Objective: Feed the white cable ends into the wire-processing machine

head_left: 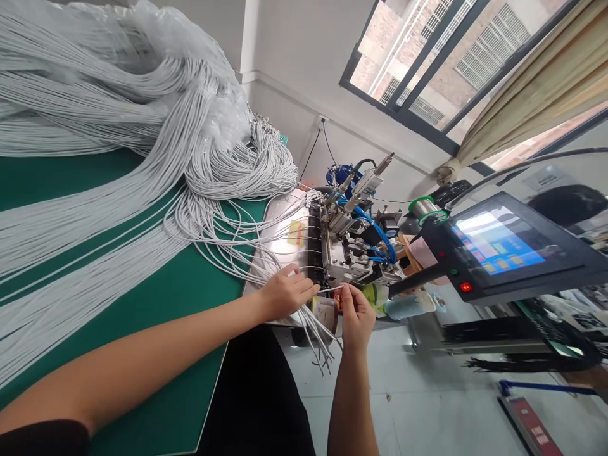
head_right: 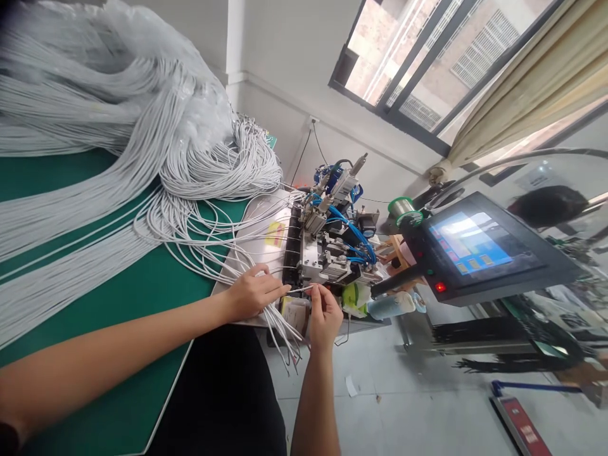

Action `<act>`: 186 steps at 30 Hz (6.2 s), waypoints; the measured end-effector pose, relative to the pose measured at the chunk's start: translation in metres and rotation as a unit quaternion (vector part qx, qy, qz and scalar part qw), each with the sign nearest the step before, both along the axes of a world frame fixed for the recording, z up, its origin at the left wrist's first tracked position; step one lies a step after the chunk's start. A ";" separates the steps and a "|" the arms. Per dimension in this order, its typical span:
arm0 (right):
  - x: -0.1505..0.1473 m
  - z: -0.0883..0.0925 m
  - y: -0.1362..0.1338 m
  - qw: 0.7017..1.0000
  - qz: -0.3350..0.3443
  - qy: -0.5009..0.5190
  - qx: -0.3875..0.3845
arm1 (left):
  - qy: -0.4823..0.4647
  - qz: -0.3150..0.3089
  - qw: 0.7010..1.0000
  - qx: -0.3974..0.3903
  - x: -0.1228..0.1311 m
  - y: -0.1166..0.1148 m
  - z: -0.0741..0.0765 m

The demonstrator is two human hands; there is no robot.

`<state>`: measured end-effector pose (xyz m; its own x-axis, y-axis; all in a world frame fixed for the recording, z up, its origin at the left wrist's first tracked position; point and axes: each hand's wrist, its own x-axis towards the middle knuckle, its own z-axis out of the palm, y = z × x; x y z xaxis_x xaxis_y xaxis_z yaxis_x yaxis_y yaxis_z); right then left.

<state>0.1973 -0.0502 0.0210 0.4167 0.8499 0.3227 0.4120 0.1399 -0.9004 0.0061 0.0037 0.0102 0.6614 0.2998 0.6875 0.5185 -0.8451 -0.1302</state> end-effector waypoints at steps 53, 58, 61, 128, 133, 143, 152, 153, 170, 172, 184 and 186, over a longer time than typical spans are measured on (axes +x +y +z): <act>0.031 -0.048 0.041 0.946 0.165 0.223 -0.166 | 0.076 0.064 0.991 -0.092 0.010 0.009 -0.008; 0.028 -0.050 0.037 0.938 0.152 0.265 -0.162 | 0.077 0.047 0.990 -0.108 0.007 0.009 -0.008; 0.030 -0.051 0.031 0.946 0.138 0.246 -0.158 | 0.079 0.047 0.988 -0.120 0.003 0.008 -0.007; 0.033 -0.040 0.038 0.973 0.173 0.066 -0.136 | 0.047 0.050 0.994 -0.083 -0.003 0.007 -0.006; 0.024 -0.044 0.039 0.971 0.155 0.118 -0.137 | 0.042 0.060 0.993 -0.089 -0.004 0.006 -0.007; 0.043 -0.028 -0.001 0.991 0.087 0.016 -0.099 | 0.055 0.074 0.993 -0.080 -0.006 0.005 -0.004; 0.030 0.017 -0.071 0.898 0.323 -0.220 -0.202 | 0.055 0.091 0.990 -0.089 -0.005 0.004 -0.005; 0.029 0.017 -0.073 0.887 0.340 -0.227 -0.215 | 0.058 0.094 0.989 -0.094 -0.005 0.004 -0.005; 0.042 -0.014 -0.026 0.986 0.142 0.027 -0.081 | 0.026 -0.048 0.997 0.055 -0.015 -0.004 0.005; 0.038 -0.020 -0.017 0.983 0.151 0.076 -0.072 | 0.022 -0.040 0.997 0.061 -0.015 -0.004 0.006; 0.023 -0.023 0.001 0.969 0.131 0.209 -0.022 | -0.003 -0.038 0.997 0.068 -0.012 -0.004 0.006; 0.019 -0.023 0.003 0.968 0.114 0.221 -0.021 | 0.003 -0.038 0.998 0.058 -0.011 -0.005 0.005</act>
<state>0.2160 -0.0476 -0.0017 0.3062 0.9445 0.1186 -0.0523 0.1411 -0.9886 -0.0046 -0.0009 0.0153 0.6830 0.1677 0.7109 0.4526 -0.8611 -0.2316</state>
